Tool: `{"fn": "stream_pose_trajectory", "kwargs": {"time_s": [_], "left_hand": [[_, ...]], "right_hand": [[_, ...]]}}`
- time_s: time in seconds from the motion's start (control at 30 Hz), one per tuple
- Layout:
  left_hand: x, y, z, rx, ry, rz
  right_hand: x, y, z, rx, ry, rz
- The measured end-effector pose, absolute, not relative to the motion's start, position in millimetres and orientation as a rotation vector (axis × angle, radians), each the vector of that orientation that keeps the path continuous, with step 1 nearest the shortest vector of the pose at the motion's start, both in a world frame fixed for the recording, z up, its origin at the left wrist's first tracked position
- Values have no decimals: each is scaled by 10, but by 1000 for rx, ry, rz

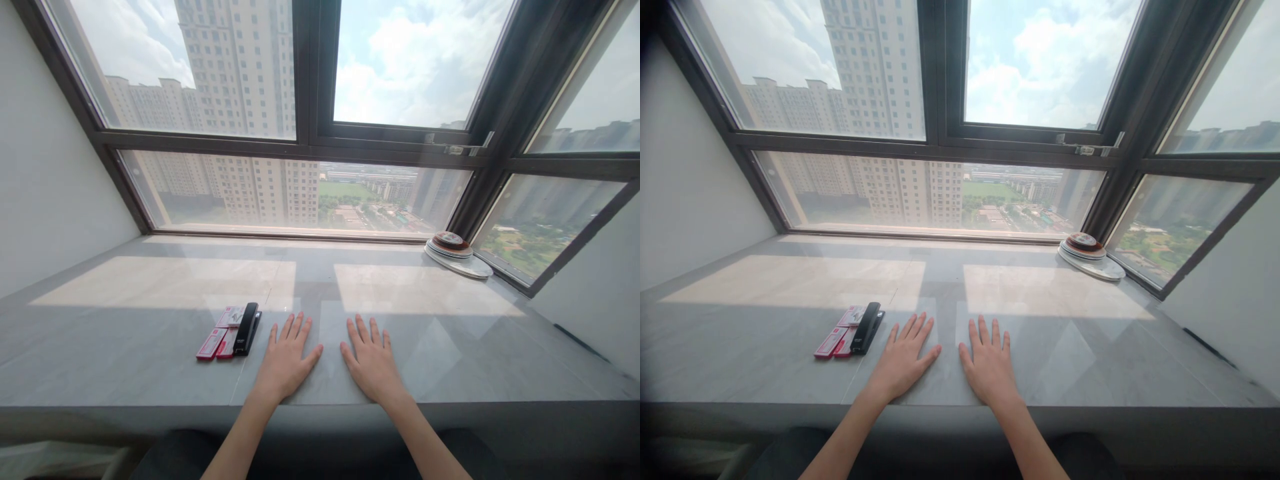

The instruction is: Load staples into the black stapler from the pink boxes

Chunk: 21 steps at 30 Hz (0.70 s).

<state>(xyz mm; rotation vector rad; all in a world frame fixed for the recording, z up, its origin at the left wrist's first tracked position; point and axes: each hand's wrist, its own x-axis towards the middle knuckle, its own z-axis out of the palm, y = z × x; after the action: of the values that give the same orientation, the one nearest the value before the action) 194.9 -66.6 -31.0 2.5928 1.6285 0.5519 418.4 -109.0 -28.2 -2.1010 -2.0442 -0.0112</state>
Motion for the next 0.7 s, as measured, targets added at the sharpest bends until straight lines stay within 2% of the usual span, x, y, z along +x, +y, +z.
{"fn": "stream_pose_trajectory", "kwargs": {"time_s": [0.7], "left_hand": [[1944, -662, -314, 2583, 1632, 567]], "right_hand": [[4172, -1083, -289, -2116, -2057, -36]]}}
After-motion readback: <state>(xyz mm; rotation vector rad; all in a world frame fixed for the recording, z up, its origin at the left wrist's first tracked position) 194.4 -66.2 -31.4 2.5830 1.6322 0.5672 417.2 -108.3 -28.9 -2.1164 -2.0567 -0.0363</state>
